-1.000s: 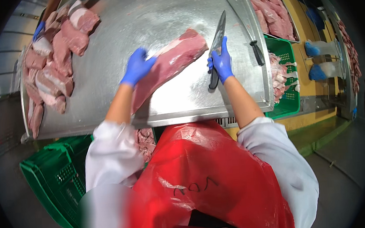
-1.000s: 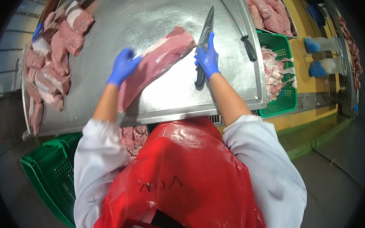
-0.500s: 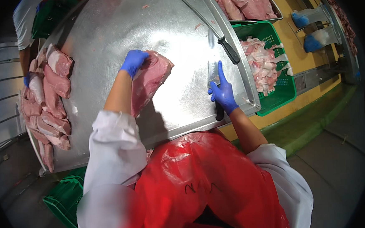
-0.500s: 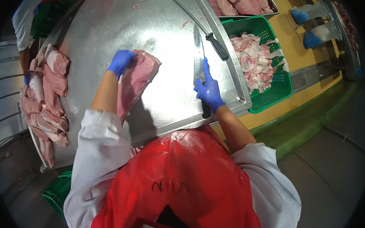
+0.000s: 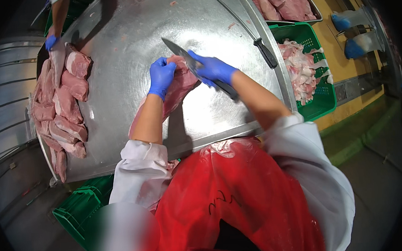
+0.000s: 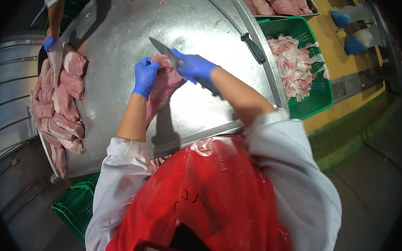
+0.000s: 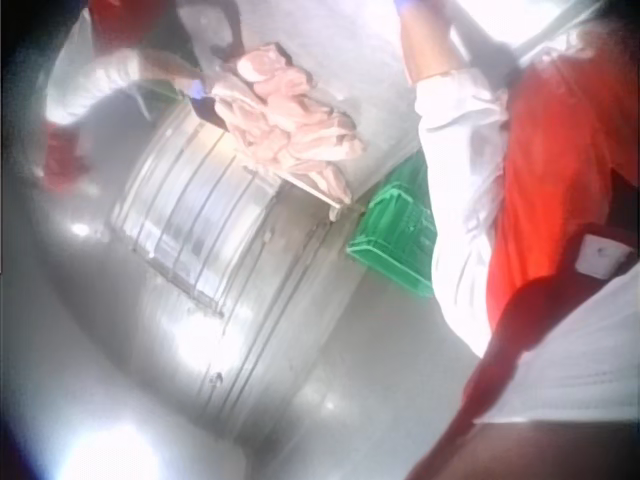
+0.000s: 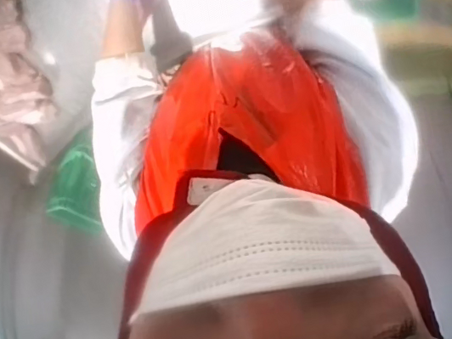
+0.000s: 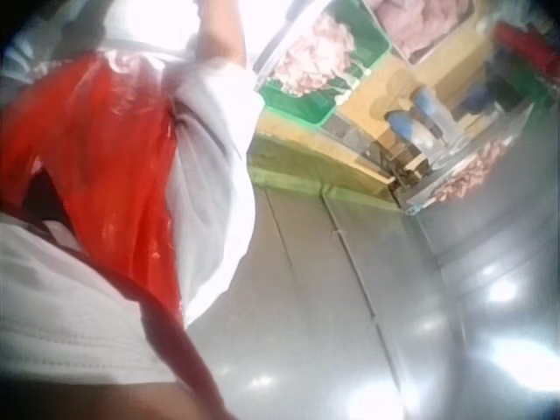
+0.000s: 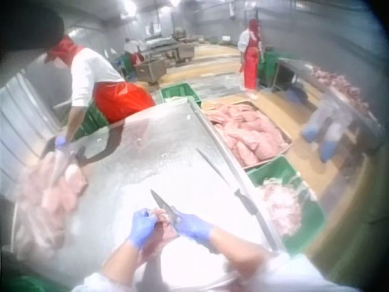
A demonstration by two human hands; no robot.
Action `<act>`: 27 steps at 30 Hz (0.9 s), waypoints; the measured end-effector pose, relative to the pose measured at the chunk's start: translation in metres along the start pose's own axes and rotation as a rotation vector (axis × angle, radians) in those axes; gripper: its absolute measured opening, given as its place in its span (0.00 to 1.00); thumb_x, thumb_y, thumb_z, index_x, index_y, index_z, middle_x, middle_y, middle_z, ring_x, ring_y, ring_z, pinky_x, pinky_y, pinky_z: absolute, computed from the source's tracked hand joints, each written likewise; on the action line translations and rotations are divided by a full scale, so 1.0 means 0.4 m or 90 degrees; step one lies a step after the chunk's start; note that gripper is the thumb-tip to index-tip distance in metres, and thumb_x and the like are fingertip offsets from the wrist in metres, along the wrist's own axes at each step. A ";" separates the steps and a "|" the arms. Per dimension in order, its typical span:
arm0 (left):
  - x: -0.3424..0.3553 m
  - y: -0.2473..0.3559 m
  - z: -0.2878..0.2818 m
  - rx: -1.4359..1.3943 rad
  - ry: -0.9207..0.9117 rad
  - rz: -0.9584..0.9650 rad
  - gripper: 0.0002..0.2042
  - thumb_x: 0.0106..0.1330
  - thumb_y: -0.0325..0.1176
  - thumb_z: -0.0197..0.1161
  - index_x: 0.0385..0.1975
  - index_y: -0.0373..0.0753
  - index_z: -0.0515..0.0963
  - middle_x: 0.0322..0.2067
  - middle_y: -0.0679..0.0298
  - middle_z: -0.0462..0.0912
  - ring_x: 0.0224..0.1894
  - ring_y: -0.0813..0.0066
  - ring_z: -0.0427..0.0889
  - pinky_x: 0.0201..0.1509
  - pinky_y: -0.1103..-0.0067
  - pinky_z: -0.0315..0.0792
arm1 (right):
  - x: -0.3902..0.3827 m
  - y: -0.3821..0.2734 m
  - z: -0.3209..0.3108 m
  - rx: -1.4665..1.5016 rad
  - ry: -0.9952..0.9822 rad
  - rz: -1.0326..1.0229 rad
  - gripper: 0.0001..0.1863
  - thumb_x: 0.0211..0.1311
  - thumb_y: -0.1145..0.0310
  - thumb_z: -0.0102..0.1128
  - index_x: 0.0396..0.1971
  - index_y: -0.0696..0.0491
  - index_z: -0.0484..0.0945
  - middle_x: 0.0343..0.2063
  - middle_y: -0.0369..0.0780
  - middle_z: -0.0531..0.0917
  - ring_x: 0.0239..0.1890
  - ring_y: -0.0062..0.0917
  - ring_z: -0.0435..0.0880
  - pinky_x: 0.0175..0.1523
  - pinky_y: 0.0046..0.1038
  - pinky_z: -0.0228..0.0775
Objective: The person uses a knife to trim fat and cut large pieces of raw meat into smaller portions on a stainless steel table. Trimmed fat is placed into a green crate, and cut meat pieces are stacked on the table.
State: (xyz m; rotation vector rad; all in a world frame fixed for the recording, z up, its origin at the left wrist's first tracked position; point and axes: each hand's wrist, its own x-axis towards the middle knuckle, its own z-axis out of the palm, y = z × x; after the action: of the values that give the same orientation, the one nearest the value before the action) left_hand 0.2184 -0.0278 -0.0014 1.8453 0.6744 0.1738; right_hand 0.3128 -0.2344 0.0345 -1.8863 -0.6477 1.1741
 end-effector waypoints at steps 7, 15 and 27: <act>0.009 -0.019 0.021 -0.072 -0.046 0.050 0.08 0.60 0.28 0.62 0.31 0.29 0.82 0.26 0.64 0.84 0.28 0.81 0.78 0.33 0.80 0.73 | -0.135 0.060 0.049 0.066 0.004 0.000 0.37 0.72 0.65 0.49 0.77 0.29 0.47 0.25 0.40 0.81 0.20 0.22 0.79 0.27 0.28 0.78; 0.042 0.007 -0.057 -0.095 -0.043 -0.057 0.07 0.62 0.27 0.60 0.32 0.32 0.82 0.28 0.63 0.84 0.29 0.79 0.80 0.33 0.80 0.75 | -0.206 0.053 0.109 0.057 -0.047 -0.002 0.41 0.70 0.74 0.46 0.77 0.28 0.43 0.19 0.38 0.78 0.16 0.22 0.79 0.22 0.25 0.74; 0.073 0.002 -0.120 -0.261 -0.090 -0.039 0.08 0.65 0.27 0.57 0.35 0.32 0.81 0.30 0.63 0.82 0.30 0.79 0.78 0.34 0.81 0.73 | -0.202 0.014 0.197 0.130 -0.054 -0.054 0.41 0.70 0.67 0.50 0.78 0.40 0.41 0.23 0.43 0.80 0.19 0.26 0.80 0.28 0.28 0.78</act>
State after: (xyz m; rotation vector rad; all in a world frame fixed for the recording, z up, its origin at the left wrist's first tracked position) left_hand 0.2223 0.0267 0.0118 1.4276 0.5493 0.1297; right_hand 0.2065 -0.2699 0.0498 -1.6312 -0.6225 1.2233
